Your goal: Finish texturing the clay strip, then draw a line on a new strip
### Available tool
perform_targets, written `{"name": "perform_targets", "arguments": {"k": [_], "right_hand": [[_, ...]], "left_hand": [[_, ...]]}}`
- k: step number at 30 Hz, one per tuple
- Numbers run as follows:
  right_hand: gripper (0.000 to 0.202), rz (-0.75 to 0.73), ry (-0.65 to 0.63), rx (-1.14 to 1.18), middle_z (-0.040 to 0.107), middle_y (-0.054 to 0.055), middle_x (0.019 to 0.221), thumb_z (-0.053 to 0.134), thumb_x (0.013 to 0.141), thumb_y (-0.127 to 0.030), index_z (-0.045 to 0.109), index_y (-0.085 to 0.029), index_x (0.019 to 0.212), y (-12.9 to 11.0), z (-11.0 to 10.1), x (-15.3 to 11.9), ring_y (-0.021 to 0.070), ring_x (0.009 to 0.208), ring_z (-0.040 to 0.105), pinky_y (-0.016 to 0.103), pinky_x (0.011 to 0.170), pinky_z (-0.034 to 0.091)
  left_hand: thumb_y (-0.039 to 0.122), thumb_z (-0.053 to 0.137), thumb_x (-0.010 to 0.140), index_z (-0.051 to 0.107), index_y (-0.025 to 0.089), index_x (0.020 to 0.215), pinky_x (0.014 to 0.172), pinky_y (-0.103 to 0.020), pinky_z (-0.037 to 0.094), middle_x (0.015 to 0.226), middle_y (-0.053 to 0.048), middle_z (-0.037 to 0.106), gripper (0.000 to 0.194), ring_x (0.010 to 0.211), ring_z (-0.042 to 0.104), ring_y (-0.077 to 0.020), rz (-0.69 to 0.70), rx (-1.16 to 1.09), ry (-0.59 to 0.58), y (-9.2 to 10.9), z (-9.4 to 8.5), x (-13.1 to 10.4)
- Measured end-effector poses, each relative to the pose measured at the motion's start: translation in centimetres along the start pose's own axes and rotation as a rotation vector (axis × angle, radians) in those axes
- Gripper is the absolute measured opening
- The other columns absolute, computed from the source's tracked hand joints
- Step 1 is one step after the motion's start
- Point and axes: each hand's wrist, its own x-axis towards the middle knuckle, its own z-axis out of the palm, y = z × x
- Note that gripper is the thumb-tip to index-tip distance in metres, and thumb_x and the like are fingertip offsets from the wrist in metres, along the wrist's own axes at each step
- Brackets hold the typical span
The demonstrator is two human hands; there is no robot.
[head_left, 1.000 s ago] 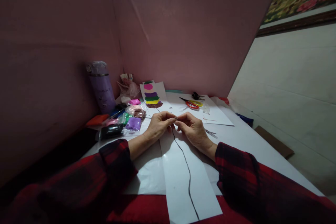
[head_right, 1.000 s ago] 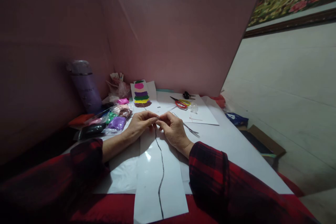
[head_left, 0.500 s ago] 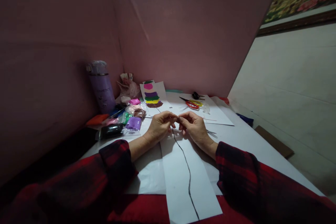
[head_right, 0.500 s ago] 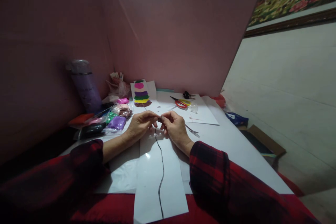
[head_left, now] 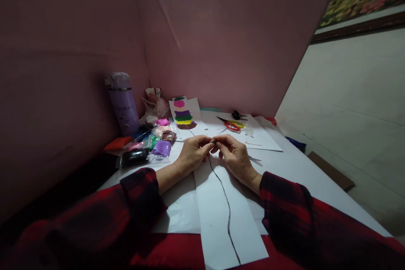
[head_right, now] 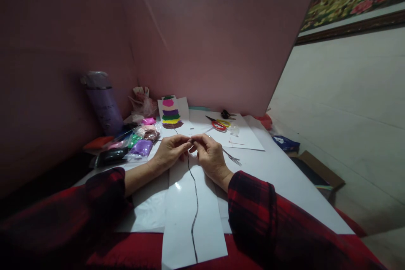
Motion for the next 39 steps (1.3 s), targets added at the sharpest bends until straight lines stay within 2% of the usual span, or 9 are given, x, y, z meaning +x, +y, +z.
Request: {"name": "perform_targets", "arguments": {"k": [3, 6, 11, 16, 22, 26, 33, 36, 39], "right_hand": [[0.014, -0.055, -0.012, -0.055, 0.066, 0.004, 0.080, 0.060, 0.084, -0.022, 0.068, -0.020, 0.095, 0.0, -0.1, -0.2, 0.0160, 0.064, 0.064, 0.026, 0.050, 0.049], [0.023, -0.141, -0.018, -0.080, 0.065, 0.004, 0.085, 0.057, 0.080, -0.012, 0.071, -0.021, 0.095, 0.3, -0.2, -0.2, 0.0155, 0.065, 0.065, 0.027, 0.053, 0.052], [0.020, -0.231, 0.041, -0.133, 0.063, 0.003, 0.084, 0.054, 0.080, -0.010, 0.070, -0.021, 0.088, 0.8, -0.3, 0.2, 0.0136, 0.064, 0.063, 0.029, 0.060, 0.054], [0.017, -0.209, 0.027, -0.207, 0.064, 0.003, 0.084, 0.058, 0.078, -0.009, 0.066, -0.020, 0.088, 0.4, -0.2, 0.1, 0.0161, 0.070, 0.063, 0.030, 0.064, 0.053], [0.013, -0.119, 0.047, -0.265, 0.065, 0.007, 0.088, 0.058, 0.082, -0.017, 0.063, -0.018, 0.094, 0.1, -0.3, 0.2, 0.0192, 0.074, 0.065, 0.031, 0.062, 0.051], [0.011, -0.140, -0.012, -0.329, 0.065, 0.007, 0.084, 0.057, 0.086, -0.023, 0.066, -0.017, 0.088, 0.0, -0.5, 0.2, 0.0195, 0.074, 0.063, 0.030, 0.061, 0.049], [0.013, -0.247, -0.049, -0.397, 0.062, 0.005, 0.074, 0.055, 0.088, -0.020, 0.066, -0.017, 0.081, -0.1, -0.5, 0.0, 0.0190, 0.069, 0.059, 0.031, 0.062, 0.046], [0.013, -0.256, -0.029, -0.405, 0.062, 0.004, 0.071, 0.055, 0.088, -0.020, 0.064, -0.018, 0.079, 0.1, -0.5, 0.1, 0.0187, 0.067, 0.060, 0.030, 0.061, 0.046], [0.012, -0.211, 0.004, -0.386, 0.063, 0.003, 0.071, 0.054, 0.088, -0.019, 0.063, -0.019, 0.080, 0.2, -0.4, 0.2, 0.0184, 0.066, 0.061, 0.030, 0.061, 0.047]], "left_hand": [[0.027, 0.067, 0.074, 0.069, 0.014, 0.075, 0.040, -0.020, 0.041, 0.052, 0.001, 0.061, 0.013, 0.041, 0.052, -0.0101, -0.029, -0.013, 0.028, 0.1, 0.0, 0.0], [0.026, 0.066, 0.074, 0.068, 0.014, 0.072, 0.040, -0.020, 0.040, 0.048, 0.002, 0.058, 0.013, 0.039, 0.052, -0.0103, -0.064, -0.060, 0.021, -0.1, 0.0, 0.2], [0.031, 0.074, 0.068, 0.071, 0.012, 0.082, 0.052, -0.023, 0.047, 0.065, -0.001, 0.067, 0.024, 0.051, 0.057, -0.0109, -0.050, -0.194, -0.054, -0.5, 0.0, 0.6], [0.041, 0.077, 0.068, 0.071, 0.010, 0.085, 0.052, -0.024, 0.048, 0.064, -0.002, 0.066, 0.036, 0.051, 0.057, -0.0114, -0.086, -0.239, -0.080, -0.4, -0.2, 0.5], [0.035, 0.081, 0.061, 0.062, 0.011, 0.090, 0.049, -0.024, 0.050, 0.065, -0.001, 0.067, 0.042, 0.050, 0.061, -0.0124, -0.111, -0.360, -0.009, -0.2, -0.3, 0.4], [0.034, 0.080, 0.063, 0.058, 0.013, 0.080, 0.046, -0.024, 0.050, 0.061, -0.001, 0.066, 0.035, 0.050, 0.062, -0.0133, -0.074, -0.367, -0.011, -0.4, -0.3, 0.5], [0.027, 0.073, 0.067, 0.058, 0.014, 0.073, 0.041, -0.022, 0.048, 0.055, 0.001, 0.063, 0.021, 0.043, 0.059, -0.0118, -0.042, -0.282, 0.054, -0.9, 0.0, 0.7], [0.025, 0.068, 0.070, 0.062, 0.014, 0.076, 0.043, -0.023, 0.049, 0.064, 0.000, 0.066, 0.014, 0.047, 0.062, -0.0122, -0.021, -0.259, 0.041, -1.0, 0.1, 0.6], [0.026, 0.065, 0.071, 0.066, 0.013, 0.087, 0.049, -0.025, 0.053, 0.073, -0.002, 0.068, 0.020, 0.058, 0.067, -0.0154, -0.009, -0.244, -0.004, -1.2, 0.2, 0.6]]}}
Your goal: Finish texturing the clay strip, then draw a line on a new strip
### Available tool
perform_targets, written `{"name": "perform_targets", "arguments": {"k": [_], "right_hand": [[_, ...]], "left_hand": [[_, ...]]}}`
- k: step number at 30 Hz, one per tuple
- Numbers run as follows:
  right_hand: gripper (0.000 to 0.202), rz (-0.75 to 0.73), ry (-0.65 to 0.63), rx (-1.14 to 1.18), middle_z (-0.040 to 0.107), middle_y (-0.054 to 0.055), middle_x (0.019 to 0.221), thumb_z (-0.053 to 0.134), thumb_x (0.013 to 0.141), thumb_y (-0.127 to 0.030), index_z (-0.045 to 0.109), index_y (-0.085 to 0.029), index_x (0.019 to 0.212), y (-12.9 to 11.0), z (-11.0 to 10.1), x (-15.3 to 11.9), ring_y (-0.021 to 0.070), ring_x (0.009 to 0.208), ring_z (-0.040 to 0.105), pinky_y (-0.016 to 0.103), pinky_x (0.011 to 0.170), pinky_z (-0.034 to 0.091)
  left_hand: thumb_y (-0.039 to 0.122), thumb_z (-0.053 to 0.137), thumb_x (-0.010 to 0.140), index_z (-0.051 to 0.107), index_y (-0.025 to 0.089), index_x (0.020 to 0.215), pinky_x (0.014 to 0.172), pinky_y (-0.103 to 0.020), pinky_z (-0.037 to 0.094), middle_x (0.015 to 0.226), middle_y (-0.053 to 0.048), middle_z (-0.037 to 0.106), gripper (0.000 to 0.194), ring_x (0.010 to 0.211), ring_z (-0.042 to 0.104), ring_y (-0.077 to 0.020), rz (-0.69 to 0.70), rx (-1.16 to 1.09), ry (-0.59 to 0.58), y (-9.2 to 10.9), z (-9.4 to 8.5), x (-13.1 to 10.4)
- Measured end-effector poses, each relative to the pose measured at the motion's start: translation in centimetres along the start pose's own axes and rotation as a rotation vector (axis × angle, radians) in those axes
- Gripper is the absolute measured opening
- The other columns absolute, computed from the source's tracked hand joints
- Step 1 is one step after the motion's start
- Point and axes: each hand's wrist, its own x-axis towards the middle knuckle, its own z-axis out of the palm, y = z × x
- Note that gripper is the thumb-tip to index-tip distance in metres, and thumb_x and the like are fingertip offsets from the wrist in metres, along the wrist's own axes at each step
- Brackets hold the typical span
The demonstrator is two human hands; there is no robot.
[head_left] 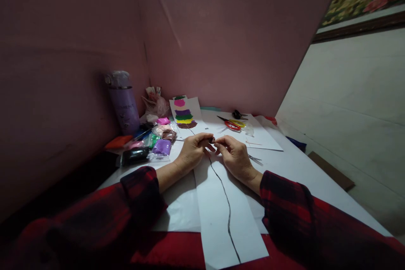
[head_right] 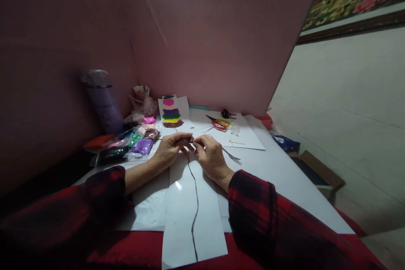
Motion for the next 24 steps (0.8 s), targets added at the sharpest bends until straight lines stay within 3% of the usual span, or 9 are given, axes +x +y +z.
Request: {"name": "perform_targets", "arguments": {"k": [3, 7, 11, 16, 20, 24], "right_hand": [[0.011, 0.013, -0.024, 0.029, 0.065, 0.004, 0.073, 0.052, 0.087, -0.018, 0.063, -0.018, 0.083, -0.1, 0.0, -0.1, 0.0186, 0.066, 0.063, 0.030, 0.062, 0.049], [0.017, -0.027, -0.065, 0.023, 0.066, 0.004, 0.074, 0.048, 0.084, -0.013, 0.064, -0.018, 0.084, -0.5, -0.2, -0.2, 0.0170, 0.062, 0.063, 0.030, 0.061, 0.050], [0.014, 0.108, 0.031, 0.089, 0.065, 0.002, 0.071, 0.048, 0.083, -0.015, 0.062, -0.018, 0.084, -0.6, -0.2, -0.3, 0.0132, 0.051, 0.061, 0.026, 0.051, 0.050], [0.008, 0.172, 0.030, 0.157, 0.064, 0.001, 0.072, 0.052, 0.085, -0.023, 0.058, -0.018, 0.088, -0.7, -0.2, -0.3, 0.0130, 0.051, 0.062, 0.025, 0.049, 0.051], [0.022, 0.239, 0.028, 0.200, 0.061, -0.002, 0.061, 0.061, 0.085, -0.038, 0.052, -0.021, 0.077, -0.6, -0.2, -0.2, 0.0139, 0.048, 0.060, 0.025, 0.045, 0.048], [0.021, 0.240, 0.012, 0.215, 0.059, -0.003, 0.053, 0.059, 0.087, -0.032, 0.049, -0.022, 0.071, -0.3, 0.0, -0.2, 0.0135, 0.046, 0.058, 0.025, 0.046, 0.046]], "left_hand": [[0.024, 0.070, 0.067, 0.066, 0.013, 0.087, 0.055, -0.025, 0.054, 0.075, -0.002, 0.068, 0.024, 0.063, 0.066, -0.0146, 0.026, 0.026, 0.000, -0.1, -0.1, 0.0], [0.025, 0.074, 0.065, 0.061, 0.014, 0.077, 0.049, -0.022, 0.049, 0.065, 0.002, 0.063, 0.020, 0.051, 0.060, -0.0100, 0.041, 0.023, 0.013, 0.0, 0.0, 0.0], [0.030, 0.073, 0.070, 0.062, 0.013, 0.079, 0.047, -0.023, 0.050, 0.063, 0.000, 0.064, 0.022, 0.051, 0.062, -0.0125, -0.017, 0.001, -0.014, 0.6, 0.0, -0.1], [0.029, 0.074, 0.070, 0.062, 0.011, 0.079, 0.046, -0.023, 0.051, 0.064, -0.002, 0.065, 0.023, 0.050, 0.063, -0.0129, -0.082, -0.061, -0.028, 0.9, -0.1, 0.0], [0.027, 0.073, 0.070, 0.062, 0.011, 0.077, 0.043, -0.023, 0.050, 0.062, -0.001, 0.064, 0.021, 0.046, 0.060, -0.0118, -0.096, -0.084, -0.020, 0.8, -0.1, 0.0], [0.028, 0.073, 0.072, 0.063, 0.012, 0.079, 0.044, -0.023, 0.051, 0.061, -0.001, 0.064, 0.020, 0.047, 0.061, -0.0124, -0.105, -0.083, -0.039, 0.8, -0.1, 0.0]]}}
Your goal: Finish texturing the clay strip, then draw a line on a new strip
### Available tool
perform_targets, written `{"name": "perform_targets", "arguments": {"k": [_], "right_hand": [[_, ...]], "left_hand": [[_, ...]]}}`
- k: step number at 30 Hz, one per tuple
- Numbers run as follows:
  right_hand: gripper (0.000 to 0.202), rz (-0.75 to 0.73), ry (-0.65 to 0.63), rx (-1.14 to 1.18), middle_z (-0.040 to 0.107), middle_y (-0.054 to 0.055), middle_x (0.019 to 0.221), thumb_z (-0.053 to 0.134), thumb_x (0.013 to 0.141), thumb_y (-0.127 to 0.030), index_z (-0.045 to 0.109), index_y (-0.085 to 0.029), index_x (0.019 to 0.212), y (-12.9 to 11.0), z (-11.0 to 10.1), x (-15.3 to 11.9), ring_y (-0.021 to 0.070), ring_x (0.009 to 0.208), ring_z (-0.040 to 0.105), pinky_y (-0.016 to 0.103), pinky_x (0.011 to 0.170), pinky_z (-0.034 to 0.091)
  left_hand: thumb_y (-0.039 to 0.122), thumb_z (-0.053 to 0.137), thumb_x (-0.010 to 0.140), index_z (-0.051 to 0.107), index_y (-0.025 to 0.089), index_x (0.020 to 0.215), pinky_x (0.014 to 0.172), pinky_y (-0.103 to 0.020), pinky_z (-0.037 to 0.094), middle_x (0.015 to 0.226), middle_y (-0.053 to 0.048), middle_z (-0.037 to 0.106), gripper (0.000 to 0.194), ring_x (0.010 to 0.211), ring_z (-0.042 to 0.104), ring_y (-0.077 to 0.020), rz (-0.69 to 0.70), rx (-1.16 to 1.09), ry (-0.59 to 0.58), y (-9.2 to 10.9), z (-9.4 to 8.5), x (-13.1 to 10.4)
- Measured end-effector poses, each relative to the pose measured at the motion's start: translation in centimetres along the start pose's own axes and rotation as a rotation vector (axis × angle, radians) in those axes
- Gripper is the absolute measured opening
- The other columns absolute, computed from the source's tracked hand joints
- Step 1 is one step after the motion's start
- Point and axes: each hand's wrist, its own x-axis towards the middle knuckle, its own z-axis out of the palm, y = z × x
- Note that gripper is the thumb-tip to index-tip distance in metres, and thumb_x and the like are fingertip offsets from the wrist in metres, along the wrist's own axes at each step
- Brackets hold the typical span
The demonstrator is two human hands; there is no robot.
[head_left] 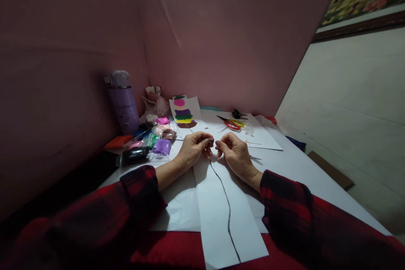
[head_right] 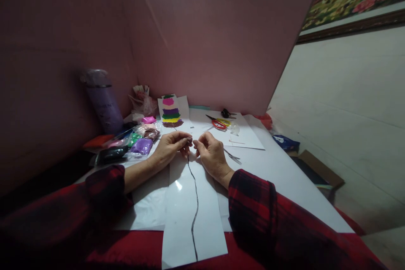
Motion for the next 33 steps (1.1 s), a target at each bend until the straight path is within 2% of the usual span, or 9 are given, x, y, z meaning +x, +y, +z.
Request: {"name": "perform_targets", "arguments": {"k": [2, 5, 11, 15, 21, 25, 30, 33], "right_hand": [[0.020, -0.007, -0.011, 0.003, 0.058, -0.004, 0.052, 0.059, 0.086, -0.029, 0.049, -0.022, 0.070, -0.02, 0.04, 0.02, 0.0128, 0.045, 0.056, 0.025, 0.047, 0.045], [0.021, 0.022, -0.025, 0.022, 0.058, -0.004, 0.053, 0.057, 0.088, -0.033, 0.050, -0.022, 0.073, -0.28, 0.02, 0.02, 0.0126, 0.043, 0.055, 0.025, 0.045, 0.044], [0.019, -0.024, -0.069, 0.012, 0.062, 0.000, 0.066, 0.058, 0.088, -0.038, 0.062, -0.019, 0.087, -0.55, -0.06, 0.06, 0.0151, 0.056, 0.059, 0.026, 0.049, 0.046], [0.018, -0.046, -0.065, -0.027, 0.063, 0.001, 0.067, 0.059, 0.087, -0.034, 0.063, -0.018, 0.080, -0.40, -0.04, 0.13, 0.0143, 0.056, 0.058, 0.026, 0.050, 0.047], [0.023, 0.069, -0.017, 0.084, 0.055, -0.005, 0.055, 0.060, 0.087, -0.041, 0.056, -0.020, 0.077, 0.09, 0.08, 0.32, 0.0105, 0.038, 0.048, 0.024, 0.039, 0.040], [0.023, 0.049, -0.039, 0.090, 0.055, -0.005, 0.054, 0.060, 0.086, -0.040, 0.057, -0.020, 0.076, -0.05, 0.13, 0.26, 0.0102, 0.040, 0.048, 0.023, 0.041, 0.040], [0.023, 0.009, -0.047, 0.048, 0.054, -0.003, 0.056, 0.055, 0.090, -0.037, 0.062, -0.019, 0.078, -0.19, 0.01, 0.13, 0.0110, 0.043, 0.047, 0.024, 0.043, 0.040], [0.016, -0.048, -0.062, 0.028, 0.060, 0.000, 0.065, 0.060, 0.087, -0.034, 0.066, -0.020, 0.083, 0.12, 0.01, 0.11, 0.0134, 0.052, 0.053, 0.026, 0.048, 0.045]], "left_hand": [[0.029, 0.072, 0.073, 0.064, 0.012, 0.082, 0.045, -0.024, 0.051, 0.062, -0.001, 0.064, 0.021, 0.047, 0.061, -0.0126, -0.003, -0.004, -0.013, 0.07, -0.02, -0.04], [0.029, 0.072, 0.072, 0.064, 0.012, 0.085, 0.045, -0.024, 0.051, 0.068, -0.002, 0.065, 0.023, 0.048, 0.061, -0.0122, 0.004, -0.016, -0.019, 0.17, -0.02, -0.07], [0.032, 0.074, 0.071, 0.057, 0.014, 0.095, 0.043, -0.024, 0.049, 0.060, 0.002, 0.063, 0.035, 0.045, 0.058, -0.0125, 0.043, 0.000, -0.081, 0.16, -0.11, -0.25], [0.036, 0.073, 0.072, 0.053, 0.015, 0.085, 0.041, -0.024, 0.048, 0.060, 0.001, 0.064, 0.032, 0.044, 0.059, -0.0126, 0.031, -0.008, -0.081, 0.00, -0.09, -0.24], [0.024, 0.082, 0.059, 0.056, 0.014, 0.084, 0.050, -0.023, 0.052, 0.069, -0.002, 0.069, 0.037, 0.054, 0.064, -0.0126, 0.028, -0.063, -0.073, -0.30, -0.05, 0.02], [0.026, 0.080, 0.062, 0.057, 0.013, 0.082, 0.046, -0.021, 0.049, 0.060, 0.000, 0.066, 0.033, 0.049, 0.062, -0.0119, 0.010, -0.016, -0.048, -0.28, -0.07, 0.01], [0.032, 0.080, 0.063, 0.061, 0.011, 0.082, 0.042, -0.021, 0.047, 0.059, -0.001, 0.065, 0.034, 0.048, 0.061, -0.0128, -0.019, 0.032, -0.033, 0.00, 0.08, -0.16], [0.035, 0.081, 0.062, 0.059, 0.012, 0.079, 0.041, -0.022, 0.047, 0.057, 0.000, 0.064, 0.037, 0.045, 0.059, -0.0124, -0.011, 0.032, -0.003, 0.10, 0.05, -0.15]]}}
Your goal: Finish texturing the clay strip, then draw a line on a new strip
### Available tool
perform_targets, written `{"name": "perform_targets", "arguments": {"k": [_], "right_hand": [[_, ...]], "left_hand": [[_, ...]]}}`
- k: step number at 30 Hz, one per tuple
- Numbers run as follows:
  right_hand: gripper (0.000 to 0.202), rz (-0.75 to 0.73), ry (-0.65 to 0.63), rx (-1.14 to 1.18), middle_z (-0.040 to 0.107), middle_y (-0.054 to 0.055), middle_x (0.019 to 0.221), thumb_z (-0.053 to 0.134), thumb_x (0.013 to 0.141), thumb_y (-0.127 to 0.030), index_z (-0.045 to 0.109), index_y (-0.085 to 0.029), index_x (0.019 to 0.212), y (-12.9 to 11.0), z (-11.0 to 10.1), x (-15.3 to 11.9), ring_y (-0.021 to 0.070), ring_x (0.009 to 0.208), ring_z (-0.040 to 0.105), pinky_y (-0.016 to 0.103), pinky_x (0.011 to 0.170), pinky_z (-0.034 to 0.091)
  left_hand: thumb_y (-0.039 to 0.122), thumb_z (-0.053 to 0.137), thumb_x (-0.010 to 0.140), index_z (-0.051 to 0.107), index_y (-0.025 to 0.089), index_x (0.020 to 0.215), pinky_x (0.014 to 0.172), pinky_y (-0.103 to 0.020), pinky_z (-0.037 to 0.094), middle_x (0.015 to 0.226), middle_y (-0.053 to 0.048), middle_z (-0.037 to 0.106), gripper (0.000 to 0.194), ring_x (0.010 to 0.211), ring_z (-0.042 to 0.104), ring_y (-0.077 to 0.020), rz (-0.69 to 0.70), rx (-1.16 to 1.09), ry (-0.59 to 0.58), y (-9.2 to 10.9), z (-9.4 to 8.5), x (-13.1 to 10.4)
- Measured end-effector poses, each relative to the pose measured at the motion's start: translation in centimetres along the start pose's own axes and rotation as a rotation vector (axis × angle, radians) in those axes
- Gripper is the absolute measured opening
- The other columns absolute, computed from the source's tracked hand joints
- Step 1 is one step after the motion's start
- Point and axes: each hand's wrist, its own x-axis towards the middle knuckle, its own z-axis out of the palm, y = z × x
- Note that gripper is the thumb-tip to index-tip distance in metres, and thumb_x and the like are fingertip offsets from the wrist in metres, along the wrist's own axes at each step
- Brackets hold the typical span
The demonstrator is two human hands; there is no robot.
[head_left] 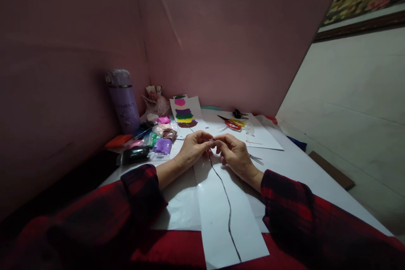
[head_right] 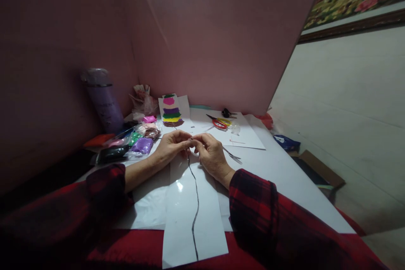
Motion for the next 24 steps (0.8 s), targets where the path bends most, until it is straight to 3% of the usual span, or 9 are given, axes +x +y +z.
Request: {"name": "perform_targets", "arguments": {"k": [3, 10, 16, 24], "right_hand": [[0.009, -0.040, -0.004, 0.008, 0.064, 0.003, 0.074, 0.068, 0.079, -0.028, 0.068, -0.020, 0.083, 0.29, 0.08, 0.02, 0.0155, 0.063, 0.059, 0.027, 0.054, 0.048], [0.019, 0.128, 0.023, 0.193, 0.056, -0.004, 0.058, 0.065, 0.082, -0.036, 0.066, -0.017, 0.086, -0.24, 0.24, 0.07, 0.0103, 0.043, 0.049, 0.024, 0.040, 0.041], [0.020, 0.131, 0.049, 0.264, 0.058, -0.004, 0.062, 0.067, 0.079, -0.033, 0.057, -0.019, 0.089, -0.11, 0.42, 0.15, 0.0115, 0.047, 0.053, 0.023, 0.039, 0.042], [0.010, 0.059, -0.048, 0.270, 0.058, -0.003, 0.060, 0.063, 0.082, -0.029, 0.060, -0.020, 0.081, -0.02, 0.29, 0.04, 0.0118, 0.051, 0.053, 0.024, 0.046, 0.044]], "left_hand": [[0.036, 0.082, 0.061, 0.057, 0.013, 0.073, 0.040, -0.021, 0.046, 0.053, 0.000, 0.063, 0.037, 0.042, 0.057, -0.0111, 0.030, -0.008, 0.019, -0.01, -0.11, 0.06], [0.036, 0.082, 0.062, 0.062, 0.011, 0.085, 0.045, -0.023, 0.049, 0.064, -0.003, 0.068, 0.039, 0.051, 0.062, -0.0131, 0.025, -0.059, -0.011, 0.12, -0.26, 0.03], [0.035, 0.077, 0.066, 0.065, 0.011, 0.075, 0.040, -0.019, 0.043, 0.061, -0.002, 0.064, 0.029, 0.047, 0.058, -0.0107, 0.010, 0.026, 0.018, 0.40, -0.30, -0.01], [0.039, 0.075, 0.068, 0.059, 0.012, 0.073, 0.040, -0.019, 0.044, 0.061, -0.001, 0.063, 0.031, 0.046, 0.055, -0.0094, -0.002, -0.026, 0.017, 0.48, -0.20, -0.20]]}}
